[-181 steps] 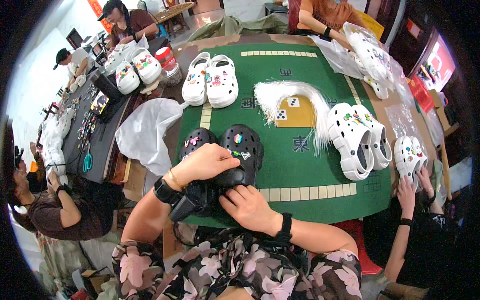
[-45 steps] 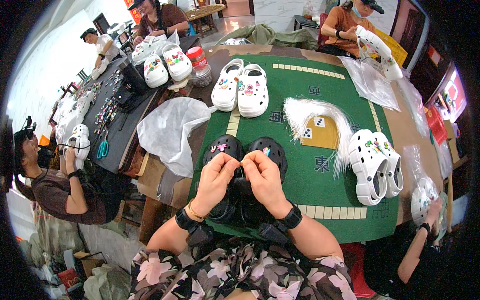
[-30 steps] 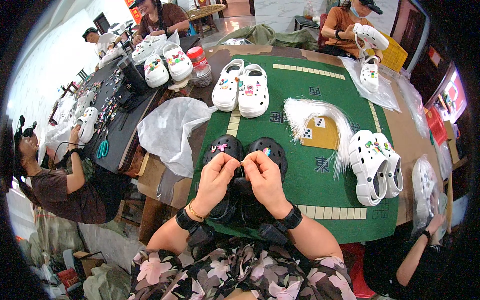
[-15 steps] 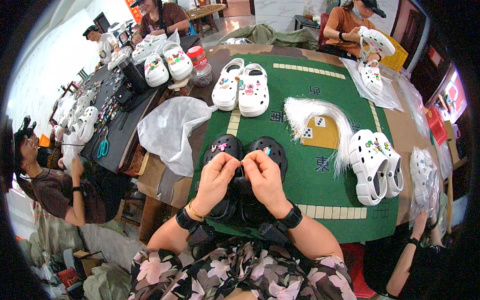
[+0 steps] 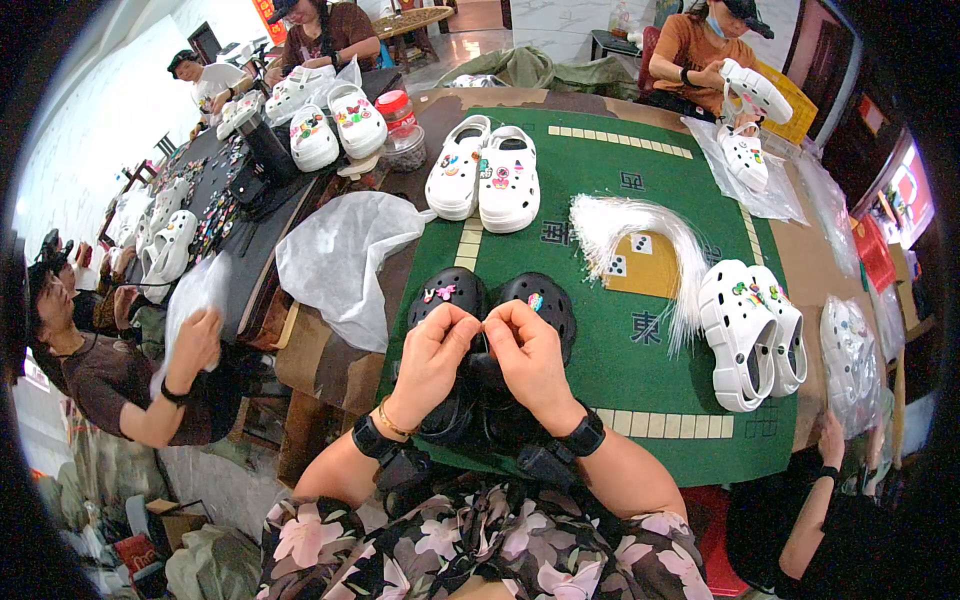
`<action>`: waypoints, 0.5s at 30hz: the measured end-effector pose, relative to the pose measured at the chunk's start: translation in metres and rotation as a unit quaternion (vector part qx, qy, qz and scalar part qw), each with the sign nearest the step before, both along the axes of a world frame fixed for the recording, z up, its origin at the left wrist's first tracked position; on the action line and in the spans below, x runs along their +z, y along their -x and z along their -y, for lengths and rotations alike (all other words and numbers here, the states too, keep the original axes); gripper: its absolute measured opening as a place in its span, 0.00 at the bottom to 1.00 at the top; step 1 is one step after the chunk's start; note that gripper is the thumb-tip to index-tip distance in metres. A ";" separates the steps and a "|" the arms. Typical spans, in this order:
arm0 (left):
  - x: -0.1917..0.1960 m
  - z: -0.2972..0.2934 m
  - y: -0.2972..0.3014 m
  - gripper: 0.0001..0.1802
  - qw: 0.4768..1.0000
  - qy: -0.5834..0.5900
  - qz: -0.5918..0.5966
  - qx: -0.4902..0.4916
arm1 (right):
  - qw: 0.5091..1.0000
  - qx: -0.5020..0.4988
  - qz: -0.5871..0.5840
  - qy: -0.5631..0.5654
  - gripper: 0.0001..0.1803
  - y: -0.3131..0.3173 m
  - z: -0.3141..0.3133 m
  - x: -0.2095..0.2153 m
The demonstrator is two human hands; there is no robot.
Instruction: Manually attaching decorative charms to the holes of foam clogs.
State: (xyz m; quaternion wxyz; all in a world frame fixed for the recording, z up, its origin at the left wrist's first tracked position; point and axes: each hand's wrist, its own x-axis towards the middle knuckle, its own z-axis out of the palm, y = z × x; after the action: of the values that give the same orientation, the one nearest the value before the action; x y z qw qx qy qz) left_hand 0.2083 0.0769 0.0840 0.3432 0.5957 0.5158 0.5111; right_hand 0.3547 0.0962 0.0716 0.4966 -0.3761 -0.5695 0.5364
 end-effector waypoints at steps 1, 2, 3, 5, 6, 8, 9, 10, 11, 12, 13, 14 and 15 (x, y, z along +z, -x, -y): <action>-0.001 0.000 0.000 0.10 1.000 0.000 0.000 0.001 | 1.000 0.001 0.000 0.000 0.06 0.000 0.000 0.001; -0.002 0.000 0.001 0.09 1.000 -0.021 -0.014 0.004 | 1.000 -0.002 0.008 -0.007 0.06 0.001 0.001 0.002; -0.003 0.000 0.001 0.09 0.999 -0.042 -0.028 0.007 | 1.000 -0.006 0.016 -0.014 0.06 0.001 0.001 0.003; 0.000 0.004 0.000 0.08 0.999 -0.044 -0.031 0.008 | 1.000 -0.013 0.022 -0.017 0.06 0.000 0.000 0.003; 0.001 0.006 0.000 0.07 0.998 -0.046 -0.033 0.008 | 0.999 -0.020 0.030 -0.020 0.06 -0.001 0.000 0.002; -0.001 0.005 0.002 0.06 0.997 -0.057 -0.047 0.001 | 0.999 -0.026 0.035 -0.026 0.06 -0.002 -0.002 -0.001; -0.001 0.005 0.003 0.06 0.996 -0.069 -0.062 -0.004 | 0.998 -0.030 0.039 -0.032 0.06 -0.002 -0.003 -0.001; -0.002 0.006 0.002 0.06 0.996 -0.069 -0.063 -0.003 | 0.998 -0.030 0.039 -0.032 0.06 -0.001 -0.003 -0.001; -0.003 0.006 0.001 0.08 1.000 -0.028 -0.008 -0.004 | 0.999 -0.028 0.038 -0.028 0.06 -0.001 -0.002 -0.002; -0.003 0.006 0.000 0.10 0.999 0.012 0.047 -0.005 | 0.999 -0.026 0.037 -0.025 0.06 0.000 -0.002 -0.002; -0.003 0.006 0.000 0.10 0.999 0.012 0.047 -0.005 | 0.999 -0.026 0.037 -0.025 0.06 0.001 -0.002 -0.001; -0.003 0.006 0.001 0.12 0.998 0.019 0.062 -0.014 | 0.999 -0.022 0.022 -0.024 0.06 0.002 -0.001 0.001; -0.003 0.006 0.001 0.13 0.996 0.025 0.078 -0.023 | 1.000 -0.018 0.008 -0.022 0.06 0.003 -0.001 0.002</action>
State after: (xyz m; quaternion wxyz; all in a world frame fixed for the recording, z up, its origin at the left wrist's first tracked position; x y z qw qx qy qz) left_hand 0.2071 0.0711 0.0806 0.4090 0.5571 0.4863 0.5347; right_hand 0.3520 0.0972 0.0734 0.5099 -0.3791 -0.5782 0.5118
